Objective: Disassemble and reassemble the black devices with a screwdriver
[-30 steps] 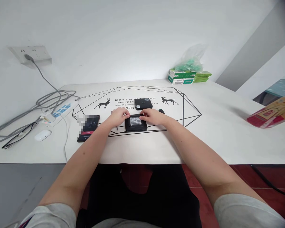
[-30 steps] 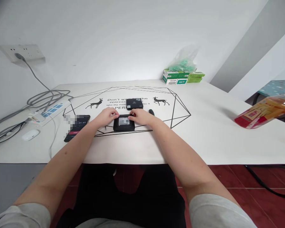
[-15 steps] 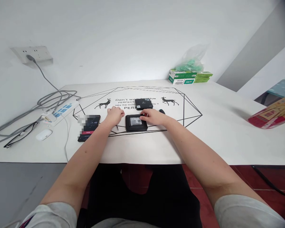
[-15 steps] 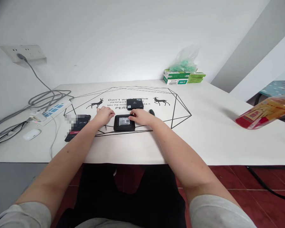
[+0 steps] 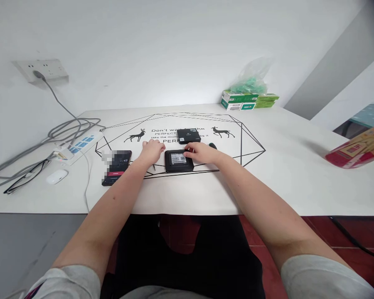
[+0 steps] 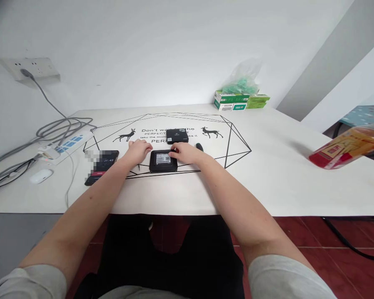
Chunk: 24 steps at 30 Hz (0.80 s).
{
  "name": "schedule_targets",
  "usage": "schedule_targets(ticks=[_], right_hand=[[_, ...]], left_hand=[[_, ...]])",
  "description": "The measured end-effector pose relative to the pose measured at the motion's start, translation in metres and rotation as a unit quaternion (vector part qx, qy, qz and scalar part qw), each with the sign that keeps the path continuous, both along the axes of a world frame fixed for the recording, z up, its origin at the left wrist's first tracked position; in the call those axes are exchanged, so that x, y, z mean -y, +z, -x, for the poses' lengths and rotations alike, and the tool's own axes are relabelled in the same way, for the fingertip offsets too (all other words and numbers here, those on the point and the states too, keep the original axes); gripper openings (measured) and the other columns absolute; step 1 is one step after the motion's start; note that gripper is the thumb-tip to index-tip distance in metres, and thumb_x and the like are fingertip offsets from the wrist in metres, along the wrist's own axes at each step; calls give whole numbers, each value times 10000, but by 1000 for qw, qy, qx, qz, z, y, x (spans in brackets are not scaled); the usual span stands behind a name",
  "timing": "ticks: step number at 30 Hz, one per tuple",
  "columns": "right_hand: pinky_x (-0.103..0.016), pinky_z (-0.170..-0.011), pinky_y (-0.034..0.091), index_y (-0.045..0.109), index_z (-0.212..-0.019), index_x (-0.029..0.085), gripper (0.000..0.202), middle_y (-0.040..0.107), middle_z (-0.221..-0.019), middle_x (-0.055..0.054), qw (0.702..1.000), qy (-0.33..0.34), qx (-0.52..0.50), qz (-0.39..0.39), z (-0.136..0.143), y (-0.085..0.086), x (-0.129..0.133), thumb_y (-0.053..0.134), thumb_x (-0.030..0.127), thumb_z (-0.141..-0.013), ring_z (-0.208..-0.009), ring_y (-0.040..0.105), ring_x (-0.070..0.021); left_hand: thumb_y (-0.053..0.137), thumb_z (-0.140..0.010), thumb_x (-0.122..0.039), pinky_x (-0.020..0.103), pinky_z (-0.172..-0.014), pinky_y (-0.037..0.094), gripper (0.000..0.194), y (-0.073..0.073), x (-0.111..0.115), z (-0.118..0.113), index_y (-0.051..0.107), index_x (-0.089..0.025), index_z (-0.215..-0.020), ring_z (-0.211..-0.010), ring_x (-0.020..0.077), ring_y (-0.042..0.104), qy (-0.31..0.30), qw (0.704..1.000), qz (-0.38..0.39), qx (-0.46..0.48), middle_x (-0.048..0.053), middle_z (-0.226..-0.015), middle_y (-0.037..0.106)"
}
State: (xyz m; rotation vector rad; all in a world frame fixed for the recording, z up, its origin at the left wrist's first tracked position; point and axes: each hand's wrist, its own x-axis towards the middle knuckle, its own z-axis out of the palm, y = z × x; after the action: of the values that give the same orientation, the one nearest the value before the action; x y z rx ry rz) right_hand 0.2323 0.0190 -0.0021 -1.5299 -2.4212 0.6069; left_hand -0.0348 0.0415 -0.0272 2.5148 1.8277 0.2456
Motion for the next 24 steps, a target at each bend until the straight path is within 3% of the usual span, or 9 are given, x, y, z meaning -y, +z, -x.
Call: schedule_targets(ticks=[10, 14, 24], right_hand=[[-395, -922, 548, 751, -1237, 180, 311, 797, -1201, -144, 1000, 5, -13, -7, -1, -4, -3, 634, 410, -1064, -1048, 739, -286], [-406, -987, 552, 757, -1245, 164, 326, 777, -1242, -161, 999, 17, -16, -35, -2, -8, -5, 647, 406, -1056, -1113, 735, -297], [-425, -972, 565, 764, -1221, 175, 315, 791, -1230, -165, 999, 25, -24, -37, -3, -9, -5, 645, 413, -1052, -1100, 745, -309]], left_hand=[[495, -1082, -200, 513, -1014, 398, 270, 1, 2, -3, 755, -209, -1013, -1214, 361, 590, 2, 1000, 2, -1, 166, -1227, 728], [446, -1094, -191, 516, -1012, 411, 314, 2, 3, -2, 755, -204, -1044, -1238, 365, 578, 5, 1000, -2, 5, 174, -1260, 717], [593, -1031, -202, 524, -1039, 405, 239, 8, 5, -1, 736, -209, -839, -1181, 362, 612, -1, 1000, 13, 13, 140, -1139, 765]])
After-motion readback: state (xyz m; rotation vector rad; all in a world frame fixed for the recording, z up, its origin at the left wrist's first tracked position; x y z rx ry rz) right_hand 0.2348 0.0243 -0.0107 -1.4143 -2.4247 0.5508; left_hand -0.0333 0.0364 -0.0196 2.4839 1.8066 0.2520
